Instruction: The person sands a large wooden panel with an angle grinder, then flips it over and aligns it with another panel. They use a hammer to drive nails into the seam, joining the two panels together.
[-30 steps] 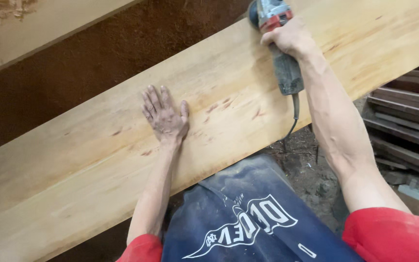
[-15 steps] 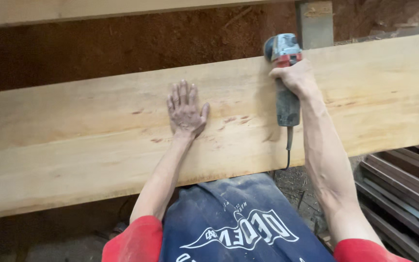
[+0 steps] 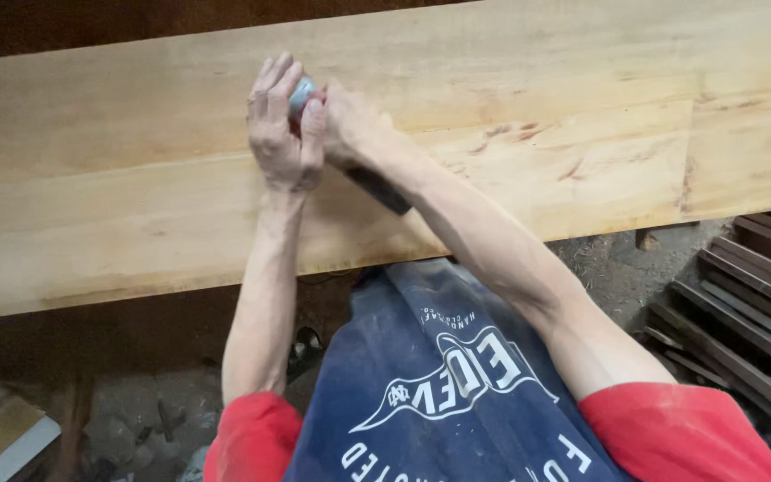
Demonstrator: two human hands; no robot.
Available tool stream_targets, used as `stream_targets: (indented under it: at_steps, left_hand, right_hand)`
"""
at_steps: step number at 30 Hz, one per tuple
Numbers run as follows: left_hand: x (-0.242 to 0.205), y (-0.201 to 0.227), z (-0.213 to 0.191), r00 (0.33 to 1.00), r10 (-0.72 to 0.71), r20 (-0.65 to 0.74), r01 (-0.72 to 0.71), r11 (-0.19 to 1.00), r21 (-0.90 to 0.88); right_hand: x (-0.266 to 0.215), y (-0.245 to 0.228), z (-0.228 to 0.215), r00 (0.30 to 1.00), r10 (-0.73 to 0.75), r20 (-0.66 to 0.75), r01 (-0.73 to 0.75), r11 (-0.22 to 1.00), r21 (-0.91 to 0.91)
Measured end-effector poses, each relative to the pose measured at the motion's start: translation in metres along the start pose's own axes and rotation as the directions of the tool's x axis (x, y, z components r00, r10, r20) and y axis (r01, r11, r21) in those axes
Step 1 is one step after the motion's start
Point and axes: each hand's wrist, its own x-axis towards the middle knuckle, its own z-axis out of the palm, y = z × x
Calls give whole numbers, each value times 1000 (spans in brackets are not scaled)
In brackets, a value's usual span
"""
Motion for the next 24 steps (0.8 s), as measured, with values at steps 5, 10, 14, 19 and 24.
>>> stream_targets:
  at_steps: [5, 10, 14, 19, 24]
  left_hand:
    - [-14, 7, -37, 934, -26, 356, -17, 993, 118]
    - [-25, 29, 34, 940, 17, 342, -39, 998, 57]
    - [-26, 71, 147, 906, 164, 391, -137, 986, -97]
    - [-30, 162, 301, 824, 463, 325, -357, 871, -337]
    - [-33, 229, 394, 794, 520, 315, -360, 819, -446]
  right_hand:
    - [-31, 10, 61, 878, -472, -77, 476, 879, 40]
    - [-64, 70, 43, 940, -310, -143, 333, 926, 178]
    - [-116, 146, -22, 987, 116, -109, -112, 993, 41]
    - [-194, 241, -94, 890, 361, -276, -310, 927, 213]
    - [-231, 313, -123, 780, 553, -292, -348, 771, 533]
